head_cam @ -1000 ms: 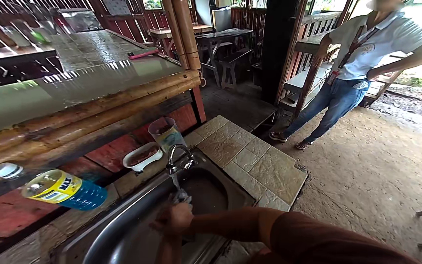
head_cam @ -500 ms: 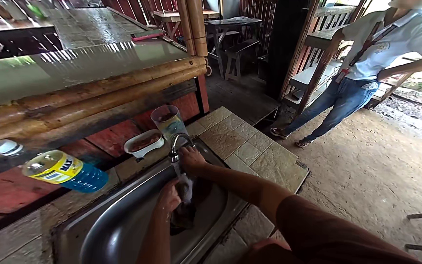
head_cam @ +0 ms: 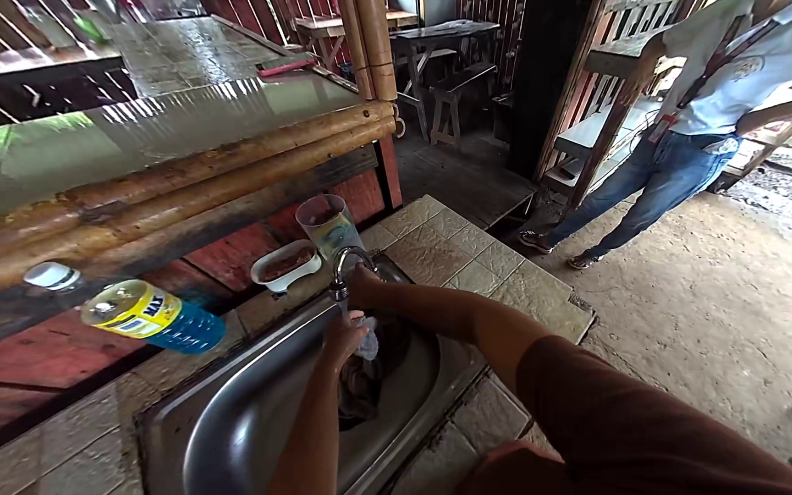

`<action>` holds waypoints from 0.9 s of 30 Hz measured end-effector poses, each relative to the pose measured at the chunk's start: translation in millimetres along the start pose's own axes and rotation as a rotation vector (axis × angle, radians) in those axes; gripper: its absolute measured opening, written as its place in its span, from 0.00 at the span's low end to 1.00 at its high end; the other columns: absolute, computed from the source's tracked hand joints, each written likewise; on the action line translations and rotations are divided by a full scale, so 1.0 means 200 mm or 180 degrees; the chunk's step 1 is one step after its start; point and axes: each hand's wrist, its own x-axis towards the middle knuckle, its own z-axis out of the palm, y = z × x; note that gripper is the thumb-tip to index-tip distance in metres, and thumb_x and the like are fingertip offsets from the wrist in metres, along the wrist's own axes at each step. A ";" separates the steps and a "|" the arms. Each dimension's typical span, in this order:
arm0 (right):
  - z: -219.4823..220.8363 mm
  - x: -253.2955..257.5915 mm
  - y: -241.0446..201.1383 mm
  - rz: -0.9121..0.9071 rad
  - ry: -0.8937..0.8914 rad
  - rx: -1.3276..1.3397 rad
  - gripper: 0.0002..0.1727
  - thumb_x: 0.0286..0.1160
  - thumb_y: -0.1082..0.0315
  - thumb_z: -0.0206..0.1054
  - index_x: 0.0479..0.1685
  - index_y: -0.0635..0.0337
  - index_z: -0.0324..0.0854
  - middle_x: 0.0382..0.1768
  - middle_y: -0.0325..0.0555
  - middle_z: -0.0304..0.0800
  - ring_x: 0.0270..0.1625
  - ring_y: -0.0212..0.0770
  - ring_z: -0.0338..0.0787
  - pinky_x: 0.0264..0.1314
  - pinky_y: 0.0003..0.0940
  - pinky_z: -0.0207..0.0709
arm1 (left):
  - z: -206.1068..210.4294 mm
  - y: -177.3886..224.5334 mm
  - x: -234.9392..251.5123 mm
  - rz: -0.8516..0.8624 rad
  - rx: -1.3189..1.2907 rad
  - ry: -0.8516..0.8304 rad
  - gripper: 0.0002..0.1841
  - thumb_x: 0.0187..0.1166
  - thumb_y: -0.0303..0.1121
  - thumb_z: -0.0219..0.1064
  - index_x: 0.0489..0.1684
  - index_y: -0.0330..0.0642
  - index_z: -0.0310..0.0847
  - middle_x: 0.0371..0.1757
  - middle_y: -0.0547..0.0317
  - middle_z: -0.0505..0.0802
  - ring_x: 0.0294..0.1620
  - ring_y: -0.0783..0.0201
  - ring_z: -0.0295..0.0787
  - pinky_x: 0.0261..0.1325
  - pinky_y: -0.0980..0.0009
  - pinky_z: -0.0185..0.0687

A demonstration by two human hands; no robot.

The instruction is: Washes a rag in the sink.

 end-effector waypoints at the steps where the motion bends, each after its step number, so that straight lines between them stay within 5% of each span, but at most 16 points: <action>1: -0.01 0.01 0.02 0.0017 0.0021 0.0174 0.20 0.89 0.76 0.50 0.72 0.77 0.74 0.77 0.69 0.76 0.82 0.65 0.72 0.83 0.65 0.59 | -0.01 0.03 0.00 -0.0031 0.0514 -0.0160 0.24 0.77 0.26 0.71 0.72 0.28 0.78 0.74 0.31 0.83 0.79 0.39 0.76 0.83 0.46 0.65; 6: -0.05 0.03 0.07 -0.0015 0.0117 0.0491 0.19 0.89 0.75 0.52 0.73 0.75 0.74 0.76 0.67 0.77 0.81 0.64 0.74 0.81 0.61 0.65 | 0.05 0.09 0.00 -0.0294 0.1676 -0.0580 0.17 0.83 0.30 0.62 0.65 0.31 0.83 0.70 0.30 0.85 0.76 0.33 0.78 0.74 0.34 0.72; 8: -0.04 0.04 0.08 -0.0075 0.0132 0.0436 0.20 0.88 0.78 0.52 0.73 0.76 0.74 0.77 0.68 0.76 0.82 0.64 0.73 0.82 0.62 0.64 | 0.06 0.09 0.00 -0.0247 0.1387 -0.0440 0.18 0.90 0.32 0.54 0.70 0.38 0.82 0.72 0.33 0.84 0.78 0.35 0.77 0.76 0.34 0.68; 11: 0.02 0.07 0.10 -0.0214 0.0270 0.0154 0.19 0.87 0.80 0.51 0.71 0.78 0.74 0.75 0.71 0.76 0.80 0.67 0.73 0.79 0.63 0.68 | 0.09 -0.01 0.04 0.0114 0.0555 -0.0128 0.21 0.95 0.33 0.44 0.71 0.32 0.79 0.71 0.31 0.85 0.77 0.37 0.79 0.79 0.41 0.67; 15: 0.03 0.05 0.09 -0.0193 0.0245 0.0054 0.18 0.86 0.81 0.51 0.69 0.80 0.76 0.73 0.71 0.78 0.80 0.68 0.73 0.79 0.63 0.68 | 0.13 -0.08 0.04 0.0444 -0.0625 0.0127 0.15 0.88 0.25 0.59 0.67 0.29 0.81 0.69 0.37 0.87 0.73 0.47 0.82 0.79 0.53 0.70; 19: 0.02 0.08 0.09 -0.0076 0.0271 0.0292 0.19 0.87 0.80 0.51 0.71 0.78 0.76 0.75 0.68 0.77 0.82 0.66 0.72 0.81 0.62 0.66 | 0.10 -0.03 -0.04 0.0423 -0.0288 0.0213 0.19 0.81 0.16 0.57 0.68 0.33 0.83 0.71 0.40 0.87 0.77 0.46 0.80 0.81 0.51 0.67; 23: 0.12 0.11 0.13 -0.0256 0.0676 0.0151 0.16 0.85 0.80 0.56 0.66 0.75 0.81 0.71 0.65 0.82 0.79 0.63 0.75 0.81 0.58 0.68 | 0.04 0.04 -0.14 0.0157 0.0590 0.0283 0.23 0.86 0.19 0.49 0.77 0.35 0.77 0.73 0.33 0.85 0.78 0.36 0.78 0.81 0.41 0.66; 27: 0.18 0.00 0.11 -0.0039 0.1163 0.0577 0.20 0.82 0.78 0.60 0.71 0.76 0.76 0.76 0.70 0.76 0.81 0.66 0.74 0.83 0.59 0.66 | 0.03 0.04 -0.14 0.0268 -0.0008 0.0540 0.18 0.91 0.29 0.54 0.69 0.28 0.81 0.66 0.31 0.88 0.71 0.38 0.84 0.78 0.45 0.71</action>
